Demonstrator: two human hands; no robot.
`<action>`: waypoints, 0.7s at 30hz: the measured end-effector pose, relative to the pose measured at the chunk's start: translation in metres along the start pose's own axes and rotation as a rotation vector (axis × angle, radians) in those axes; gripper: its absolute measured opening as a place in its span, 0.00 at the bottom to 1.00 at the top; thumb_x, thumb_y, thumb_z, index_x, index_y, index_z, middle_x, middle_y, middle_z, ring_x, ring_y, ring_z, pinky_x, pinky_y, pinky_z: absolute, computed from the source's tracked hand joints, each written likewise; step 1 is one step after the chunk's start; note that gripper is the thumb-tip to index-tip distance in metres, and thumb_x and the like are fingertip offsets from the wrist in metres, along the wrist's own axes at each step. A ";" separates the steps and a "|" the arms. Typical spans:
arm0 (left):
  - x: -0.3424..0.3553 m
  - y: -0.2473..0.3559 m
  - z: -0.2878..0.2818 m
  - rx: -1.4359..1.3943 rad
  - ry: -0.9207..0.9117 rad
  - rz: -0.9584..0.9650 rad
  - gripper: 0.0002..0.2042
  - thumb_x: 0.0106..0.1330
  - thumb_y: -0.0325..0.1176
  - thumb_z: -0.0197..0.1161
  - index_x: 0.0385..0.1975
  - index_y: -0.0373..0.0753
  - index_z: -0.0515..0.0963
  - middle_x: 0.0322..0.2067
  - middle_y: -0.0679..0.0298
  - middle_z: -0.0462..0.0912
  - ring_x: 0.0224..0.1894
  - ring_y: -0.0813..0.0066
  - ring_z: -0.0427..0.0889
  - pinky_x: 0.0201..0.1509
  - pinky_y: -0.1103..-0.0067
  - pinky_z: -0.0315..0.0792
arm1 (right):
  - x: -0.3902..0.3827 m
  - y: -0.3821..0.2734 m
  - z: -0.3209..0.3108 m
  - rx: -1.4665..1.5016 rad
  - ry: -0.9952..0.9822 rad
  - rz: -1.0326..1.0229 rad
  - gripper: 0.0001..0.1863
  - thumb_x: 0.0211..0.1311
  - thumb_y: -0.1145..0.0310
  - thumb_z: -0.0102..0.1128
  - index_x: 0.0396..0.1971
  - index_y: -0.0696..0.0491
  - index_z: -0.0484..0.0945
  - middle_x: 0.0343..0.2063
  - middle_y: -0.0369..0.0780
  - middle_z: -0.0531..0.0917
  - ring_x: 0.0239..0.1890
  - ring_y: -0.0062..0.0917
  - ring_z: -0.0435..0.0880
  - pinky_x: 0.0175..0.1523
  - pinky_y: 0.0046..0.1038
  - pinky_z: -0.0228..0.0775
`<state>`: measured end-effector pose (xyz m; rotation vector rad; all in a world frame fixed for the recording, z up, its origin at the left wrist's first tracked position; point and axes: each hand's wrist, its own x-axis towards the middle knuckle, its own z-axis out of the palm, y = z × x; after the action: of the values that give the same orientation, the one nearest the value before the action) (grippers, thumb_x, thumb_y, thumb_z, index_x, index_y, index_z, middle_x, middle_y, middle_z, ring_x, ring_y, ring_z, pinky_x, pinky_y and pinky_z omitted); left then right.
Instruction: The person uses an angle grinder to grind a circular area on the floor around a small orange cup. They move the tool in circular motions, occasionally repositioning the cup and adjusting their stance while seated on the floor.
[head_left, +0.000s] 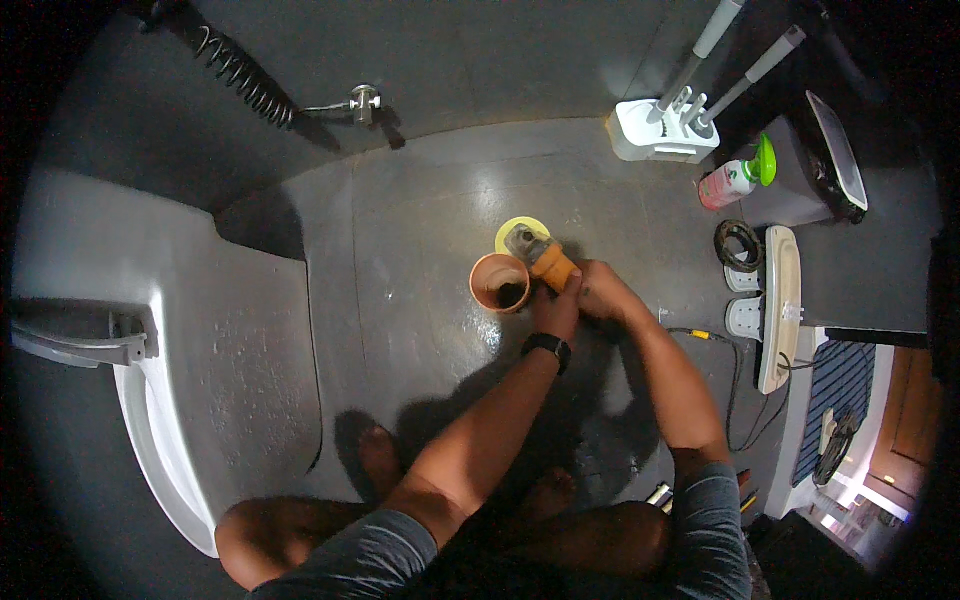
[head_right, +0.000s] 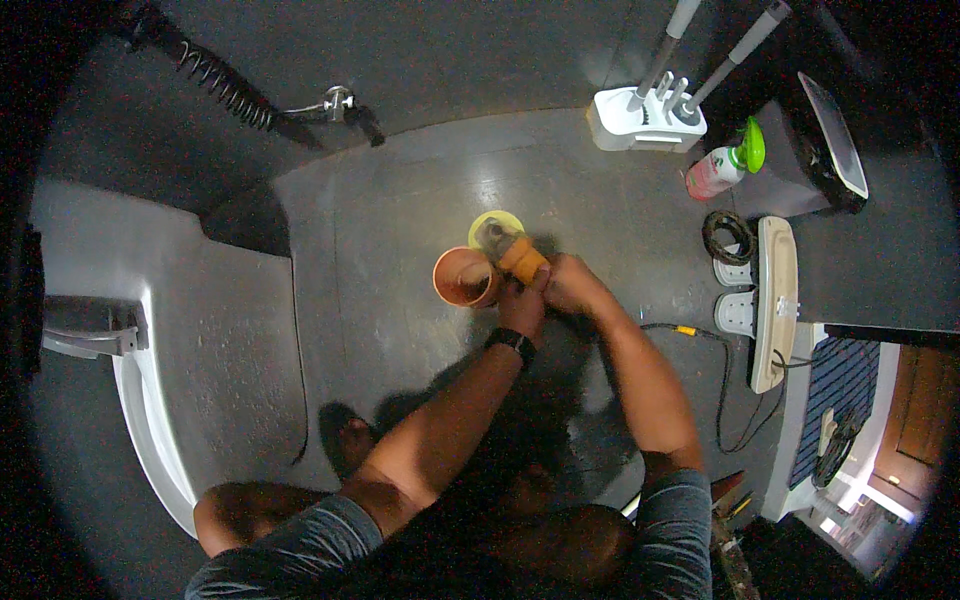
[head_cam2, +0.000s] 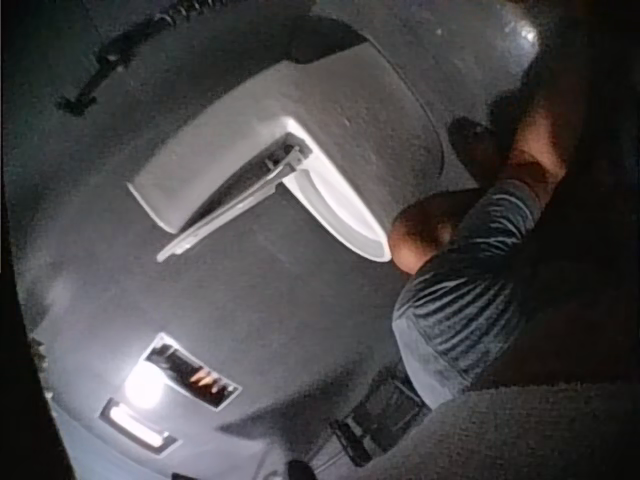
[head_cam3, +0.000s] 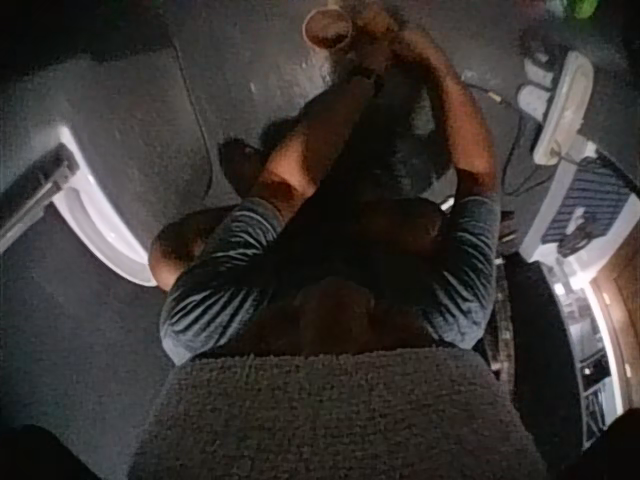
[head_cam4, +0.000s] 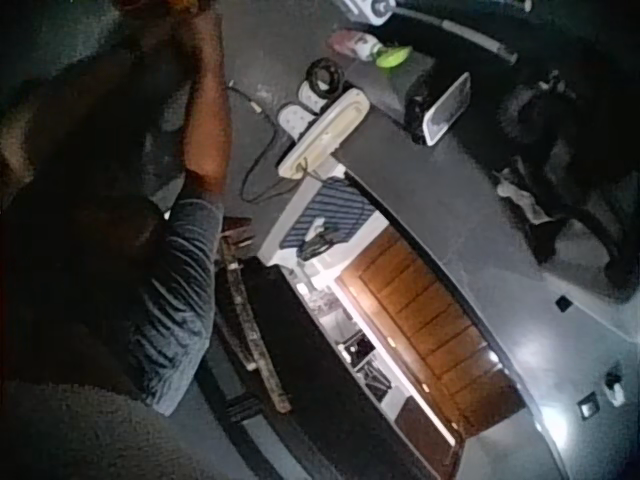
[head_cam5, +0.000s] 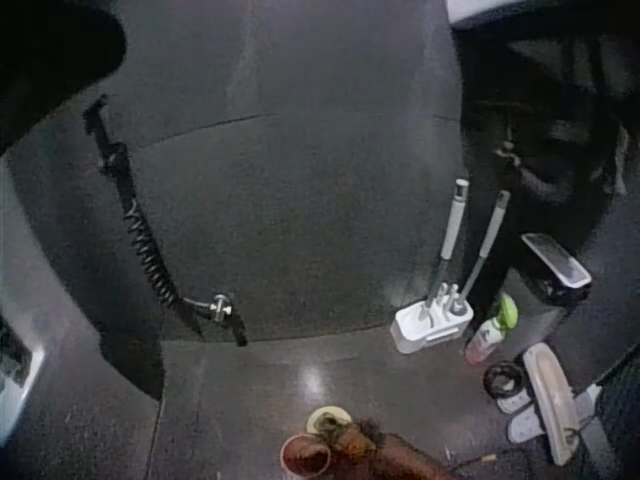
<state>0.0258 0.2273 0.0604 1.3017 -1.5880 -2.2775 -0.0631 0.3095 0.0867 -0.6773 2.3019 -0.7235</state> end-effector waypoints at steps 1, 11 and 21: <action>0.001 0.001 0.002 -0.015 -0.004 -0.002 0.35 0.62 0.50 0.70 0.60 0.29 0.69 0.56 0.55 0.77 0.58 0.63 0.76 0.63 0.69 0.68 | 0.000 -0.001 -0.002 -0.028 -0.003 -0.011 0.16 0.59 0.65 0.57 0.42 0.59 0.81 0.39 0.56 0.84 0.46 0.52 0.82 0.50 0.42 0.76; -0.006 0.019 0.012 -0.058 0.080 -0.038 0.40 0.61 0.52 0.69 0.65 0.29 0.65 0.62 0.51 0.73 0.64 0.61 0.73 0.66 0.70 0.66 | 0.006 -0.022 -0.026 -0.078 -0.093 -0.062 0.19 0.59 0.60 0.59 0.42 0.59 0.81 0.44 0.57 0.83 0.51 0.52 0.80 0.55 0.43 0.72; 0.029 -0.001 0.015 -0.099 0.172 -0.118 0.37 0.64 0.50 0.69 0.65 0.33 0.65 0.61 0.57 0.73 0.60 0.62 0.73 0.61 0.68 0.70 | 0.027 -0.028 -0.041 -0.116 -0.157 -0.235 0.20 0.52 0.64 0.60 0.44 0.58 0.81 0.42 0.55 0.84 0.48 0.50 0.82 0.53 0.43 0.74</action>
<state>-0.0023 0.2244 0.0442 1.5556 -1.3602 -2.2066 -0.1014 0.2854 0.1207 -1.0335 2.1542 -0.6204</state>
